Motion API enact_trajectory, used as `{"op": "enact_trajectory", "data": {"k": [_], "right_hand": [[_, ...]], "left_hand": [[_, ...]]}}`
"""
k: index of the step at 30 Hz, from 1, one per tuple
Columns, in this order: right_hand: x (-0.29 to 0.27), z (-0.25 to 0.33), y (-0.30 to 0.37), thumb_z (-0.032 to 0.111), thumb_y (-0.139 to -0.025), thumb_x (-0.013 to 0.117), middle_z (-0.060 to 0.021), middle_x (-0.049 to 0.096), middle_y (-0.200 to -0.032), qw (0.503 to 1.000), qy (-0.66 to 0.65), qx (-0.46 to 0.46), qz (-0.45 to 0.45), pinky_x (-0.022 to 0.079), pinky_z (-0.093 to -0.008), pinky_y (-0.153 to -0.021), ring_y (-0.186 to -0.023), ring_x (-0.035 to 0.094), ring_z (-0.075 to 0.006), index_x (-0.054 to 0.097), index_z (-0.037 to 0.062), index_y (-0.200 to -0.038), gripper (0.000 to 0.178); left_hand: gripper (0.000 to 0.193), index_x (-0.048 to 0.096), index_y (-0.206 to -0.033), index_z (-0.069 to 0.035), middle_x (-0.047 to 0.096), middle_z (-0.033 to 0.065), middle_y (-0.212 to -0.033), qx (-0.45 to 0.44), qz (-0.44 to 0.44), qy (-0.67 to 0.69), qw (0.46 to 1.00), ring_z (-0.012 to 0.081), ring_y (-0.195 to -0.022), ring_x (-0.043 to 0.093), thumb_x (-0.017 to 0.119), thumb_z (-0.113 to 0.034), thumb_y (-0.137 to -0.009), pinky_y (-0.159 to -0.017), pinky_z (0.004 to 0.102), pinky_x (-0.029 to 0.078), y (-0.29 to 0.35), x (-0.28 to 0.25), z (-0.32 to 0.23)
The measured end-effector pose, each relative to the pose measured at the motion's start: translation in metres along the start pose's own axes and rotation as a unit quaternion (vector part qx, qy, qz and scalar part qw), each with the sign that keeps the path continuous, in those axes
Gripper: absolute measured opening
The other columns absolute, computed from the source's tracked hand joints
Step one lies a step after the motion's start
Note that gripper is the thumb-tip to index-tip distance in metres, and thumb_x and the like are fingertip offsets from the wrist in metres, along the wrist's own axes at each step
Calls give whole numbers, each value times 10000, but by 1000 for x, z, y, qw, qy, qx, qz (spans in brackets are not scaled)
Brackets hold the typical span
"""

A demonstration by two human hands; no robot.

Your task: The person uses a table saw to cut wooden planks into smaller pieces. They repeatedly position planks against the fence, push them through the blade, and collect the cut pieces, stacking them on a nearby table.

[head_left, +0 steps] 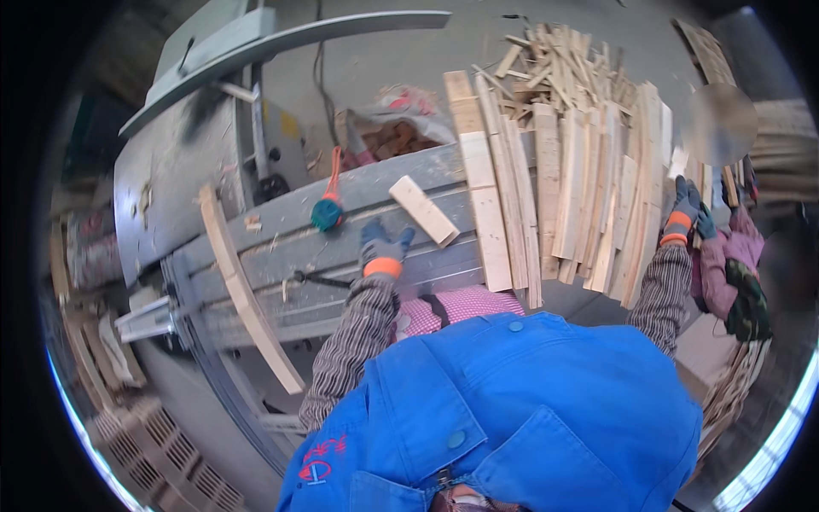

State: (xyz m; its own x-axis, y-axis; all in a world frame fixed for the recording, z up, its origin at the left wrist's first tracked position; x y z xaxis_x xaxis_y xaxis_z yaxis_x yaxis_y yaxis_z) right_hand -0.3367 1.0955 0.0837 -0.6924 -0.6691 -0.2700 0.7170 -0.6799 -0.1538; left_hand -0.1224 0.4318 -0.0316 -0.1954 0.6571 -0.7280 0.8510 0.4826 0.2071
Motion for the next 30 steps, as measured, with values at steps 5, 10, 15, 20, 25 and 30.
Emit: {"op": "enact_trajectory", "data": {"k": [5,10,15,20,25,30], "right_hand": [[116,26,91,24,-831,729,-92,643,-1148,973,-37,-88,210,496,-312,-910,-1024,598,-184,612,-16,-1174,364],[218,108,270,95,-877,691,-84,674,-1103,868,-58,-10,493,517,-313,-881,-1002,635,-191,658,40,-1105,238],[259,123,363,264,-863,662,-168,669,-1111,709,176,-134,670,513,-394,-866,-970,659,-325,633,55,-1175,377],[277,84,416,364,-844,639,-180,690,-1043,642,381,-142,650,507,-398,-854,-982,665,-318,624,57,-1180,455],[266,63,419,387,-851,641,-149,698,-993,722,199,50,661,512,-355,-803,-887,665,-264,635,47,-1158,458],[253,83,426,556,-864,597,-122,677,-951,663,110,266,691,542,-337,-719,-822,662,-208,613,44,-1167,596]], "left_hand": [[808,542,-1211,41,637,221,-1116,-153,103,-6,983,345,-1018,638,870,-421,-636,-901,395,505,21,6,-87],[721,594,-1129,23,685,201,-1029,-161,123,24,979,324,-948,678,906,-333,-586,-843,399,533,10,11,-105],[598,645,-1042,19,710,190,-952,-123,65,64,988,313,-879,698,898,-254,-574,-797,390,547,3,54,-49],[531,672,-1017,3,717,174,-936,-112,31,-10,993,282,-848,702,879,-205,-575,-769,366,549,9,36,-70],[618,636,-1115,23,700,189,-1013,-90,83,143,982,279,-903,687,868,-236,-604,-786,377,549,-2,33,-31],[720,499,-1305,57,643,169,-1157,-147,173,410,884,235,-997,643,825,-220,-725,-794,337,554,-1,7,-32]]}}
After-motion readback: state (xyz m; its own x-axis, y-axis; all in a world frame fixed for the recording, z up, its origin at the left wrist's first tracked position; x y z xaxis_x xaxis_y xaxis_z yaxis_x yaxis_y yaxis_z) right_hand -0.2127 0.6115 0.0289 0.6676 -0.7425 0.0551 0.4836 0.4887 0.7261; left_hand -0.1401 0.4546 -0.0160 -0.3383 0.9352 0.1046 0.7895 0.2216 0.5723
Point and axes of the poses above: each hand's wrist, its own y-axis away from the middle knuckle, its own x-axis out of the palm, z = x × y, the point moved 1 cm from there along -y, towards the middle knuckle
